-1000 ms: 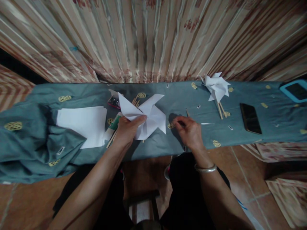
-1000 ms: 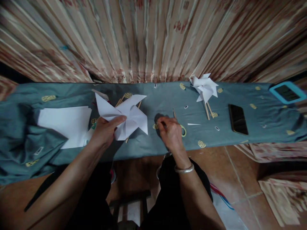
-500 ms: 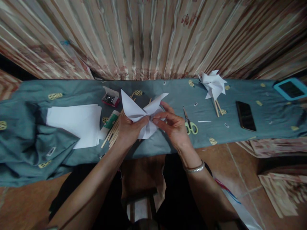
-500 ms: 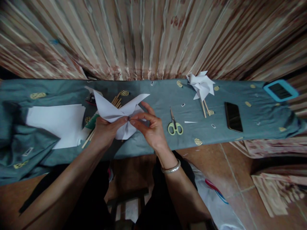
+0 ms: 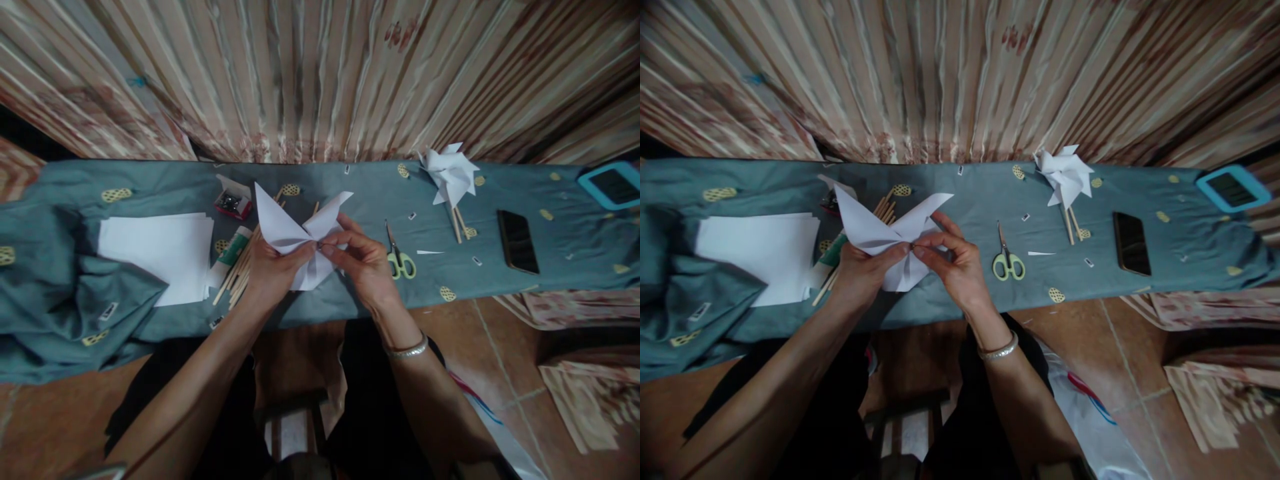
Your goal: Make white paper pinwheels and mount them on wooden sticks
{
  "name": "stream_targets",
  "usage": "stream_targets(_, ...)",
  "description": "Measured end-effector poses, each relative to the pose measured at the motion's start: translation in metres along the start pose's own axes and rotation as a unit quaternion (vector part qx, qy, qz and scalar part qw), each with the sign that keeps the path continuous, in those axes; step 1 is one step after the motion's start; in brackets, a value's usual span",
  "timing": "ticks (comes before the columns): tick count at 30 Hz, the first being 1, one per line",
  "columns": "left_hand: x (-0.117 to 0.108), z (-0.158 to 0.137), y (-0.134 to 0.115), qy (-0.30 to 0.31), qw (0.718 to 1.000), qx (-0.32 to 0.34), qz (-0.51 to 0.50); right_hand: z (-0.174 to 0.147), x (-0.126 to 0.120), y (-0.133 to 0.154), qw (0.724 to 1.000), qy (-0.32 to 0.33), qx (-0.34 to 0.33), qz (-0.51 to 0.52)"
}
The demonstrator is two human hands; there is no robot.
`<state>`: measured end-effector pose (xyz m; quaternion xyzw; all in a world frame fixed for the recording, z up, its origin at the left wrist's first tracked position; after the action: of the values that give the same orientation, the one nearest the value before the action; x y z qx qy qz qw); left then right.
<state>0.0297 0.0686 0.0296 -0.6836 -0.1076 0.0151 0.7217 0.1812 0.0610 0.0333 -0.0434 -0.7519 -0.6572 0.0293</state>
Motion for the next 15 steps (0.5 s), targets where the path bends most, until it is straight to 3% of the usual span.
stream_targets(15, -0.0001, -0.0012, 0.0003, 0.000, 1.000, -0.007, -0.009, 0.0000, 0.0012, -0.0037, 1.000, 0.005, 0.001, -0.007)
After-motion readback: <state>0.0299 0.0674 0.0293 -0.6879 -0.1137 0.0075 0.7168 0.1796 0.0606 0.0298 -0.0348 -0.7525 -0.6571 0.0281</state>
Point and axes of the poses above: each hand's wrist, its own z-axis towards the middle knuckle, its own x-axis out of the palm, y = z × x, the point moved 4 cm from there along z, towards the middle knuckle, and after that the axes turned 8 degrees about x, right-handed, at the moved point
